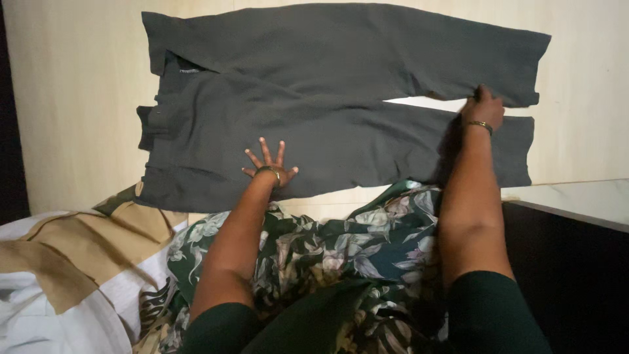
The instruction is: The person folds a pair of grey trousers on the floor by smoothing them out, aligning the legs, and folding them into a rectangle.
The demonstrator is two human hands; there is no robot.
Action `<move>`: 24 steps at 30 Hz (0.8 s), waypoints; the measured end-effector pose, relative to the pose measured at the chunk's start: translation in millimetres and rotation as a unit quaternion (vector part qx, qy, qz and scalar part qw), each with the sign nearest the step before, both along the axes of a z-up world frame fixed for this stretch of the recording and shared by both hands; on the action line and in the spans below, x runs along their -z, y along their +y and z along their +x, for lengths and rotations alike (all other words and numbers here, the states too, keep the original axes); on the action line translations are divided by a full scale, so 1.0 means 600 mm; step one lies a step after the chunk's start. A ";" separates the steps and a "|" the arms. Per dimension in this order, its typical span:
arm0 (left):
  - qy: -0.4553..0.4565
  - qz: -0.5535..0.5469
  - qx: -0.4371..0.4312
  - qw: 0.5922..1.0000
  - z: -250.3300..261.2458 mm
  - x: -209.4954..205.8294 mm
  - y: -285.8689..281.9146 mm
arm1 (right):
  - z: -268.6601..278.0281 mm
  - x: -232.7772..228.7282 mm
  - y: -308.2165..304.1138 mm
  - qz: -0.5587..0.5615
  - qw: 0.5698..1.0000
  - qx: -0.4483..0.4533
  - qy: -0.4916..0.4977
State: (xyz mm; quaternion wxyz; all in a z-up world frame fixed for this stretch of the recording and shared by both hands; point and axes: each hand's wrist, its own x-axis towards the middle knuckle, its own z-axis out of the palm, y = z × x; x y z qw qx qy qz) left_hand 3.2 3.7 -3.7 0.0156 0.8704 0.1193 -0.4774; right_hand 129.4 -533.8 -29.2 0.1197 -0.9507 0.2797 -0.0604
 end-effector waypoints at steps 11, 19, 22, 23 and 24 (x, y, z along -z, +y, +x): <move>0.006 -0.010 -0.008 1.000 0.004 0.003 0.002 | 0.042 0.025 -0.049 -0.144 0.987 -0.067 -0.029; 0.043 -0.009 -0.006 0.999 0.020 -0.007 0.016 | 0.045 0.016 -0.062 0.053 0.967 0.162 -0.188; 0.024 -0.005 -0.009 1.000 0.017 -0.001 0.017 | 0.090 0.027 -0.019 0.154 0.929 0.242 -0.233; 0.022 -0.009 -0.012 1.000 0.017 0.001 0.016 | 0.092 0.032 0.005 0.156 0.949 0.161 -0.221; 0.020 -0.010 -0.017 1.000 0.017 0.003 0.018 | 0.095 0.039 0.039 0.160 0.963 0.077 -0.205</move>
